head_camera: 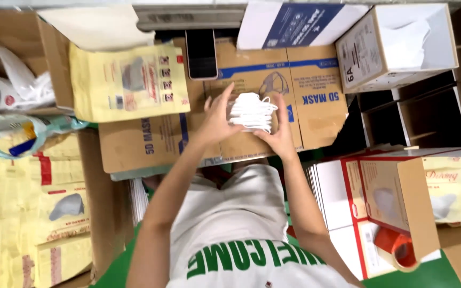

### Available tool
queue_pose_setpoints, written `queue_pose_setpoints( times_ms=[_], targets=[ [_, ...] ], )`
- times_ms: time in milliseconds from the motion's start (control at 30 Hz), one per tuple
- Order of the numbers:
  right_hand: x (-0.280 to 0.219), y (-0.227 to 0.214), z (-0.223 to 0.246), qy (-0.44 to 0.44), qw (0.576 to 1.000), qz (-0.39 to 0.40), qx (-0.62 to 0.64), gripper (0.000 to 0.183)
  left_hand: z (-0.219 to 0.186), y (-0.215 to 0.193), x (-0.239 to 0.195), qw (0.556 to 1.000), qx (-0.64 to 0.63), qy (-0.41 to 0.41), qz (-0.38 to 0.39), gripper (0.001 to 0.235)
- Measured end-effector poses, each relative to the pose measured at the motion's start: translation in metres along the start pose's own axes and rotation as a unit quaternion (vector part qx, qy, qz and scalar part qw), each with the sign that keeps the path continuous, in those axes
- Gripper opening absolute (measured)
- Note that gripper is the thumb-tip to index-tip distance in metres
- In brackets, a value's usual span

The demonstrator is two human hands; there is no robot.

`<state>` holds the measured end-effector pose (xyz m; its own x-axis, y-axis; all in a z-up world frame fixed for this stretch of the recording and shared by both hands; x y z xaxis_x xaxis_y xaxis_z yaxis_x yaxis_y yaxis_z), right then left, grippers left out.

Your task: Packing face masks into individual bags and then into cardboard boxes.

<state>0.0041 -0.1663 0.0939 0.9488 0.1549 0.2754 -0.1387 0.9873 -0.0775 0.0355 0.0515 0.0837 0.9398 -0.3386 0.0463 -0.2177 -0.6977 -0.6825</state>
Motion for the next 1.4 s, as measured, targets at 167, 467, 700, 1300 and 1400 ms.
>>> queue_pose_setpoints(
  times_ms=[167, 467, 700, 1300, 1400],
  targets=[
    [-0.008, 0.016, -0.012, 0.048, 0.985, 0.004, 0.164, 0.122, -0.009, 0.022, -0.005, 0.996, -0.011, 0.024, -0.089, 0.111],
    [0.007, 0.044, -0.005, 0.085, 0.932, -0.083, 0.343, 0.115, 0.008, 0.032, -0.004, 0.975, -0.085, -0.012, -0.203, 0.072],
    [-0.019, 0.006, -0.025, 0.126, 0.911, -0.225, 0.321, 0.047, 0.005, -0.056, -0.021, 0.987, -0.080, -0.135, -0.040, 0.034],
    [-0.047, -0.004, -0.011, 0.060, 0.981, -0.171, 0.063, 0.031, 0.145, -0.070, 0.012, 0.867, 0.329, -0.202, -0.314, 0.032],
    [-0.039, 0.000, -0.008, 0.113, 0.945, -0.246, 0.182, 0.037, 0.075, -0.082, -0.014, 0.904, 0.044, -0.213, -0.368, 0.020]
  ],
)
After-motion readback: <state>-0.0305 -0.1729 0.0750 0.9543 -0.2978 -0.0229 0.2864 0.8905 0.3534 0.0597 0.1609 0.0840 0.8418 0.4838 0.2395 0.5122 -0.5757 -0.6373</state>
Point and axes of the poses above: each hand's wrist, its own x-axis towards the middle knuckle, its own y-axis out of the palm, z = x × y, the point moved 2 cm from there along x, towards the middle knuckle, and after that the axes turned 15 degrees about x, right-handed, at the moved point
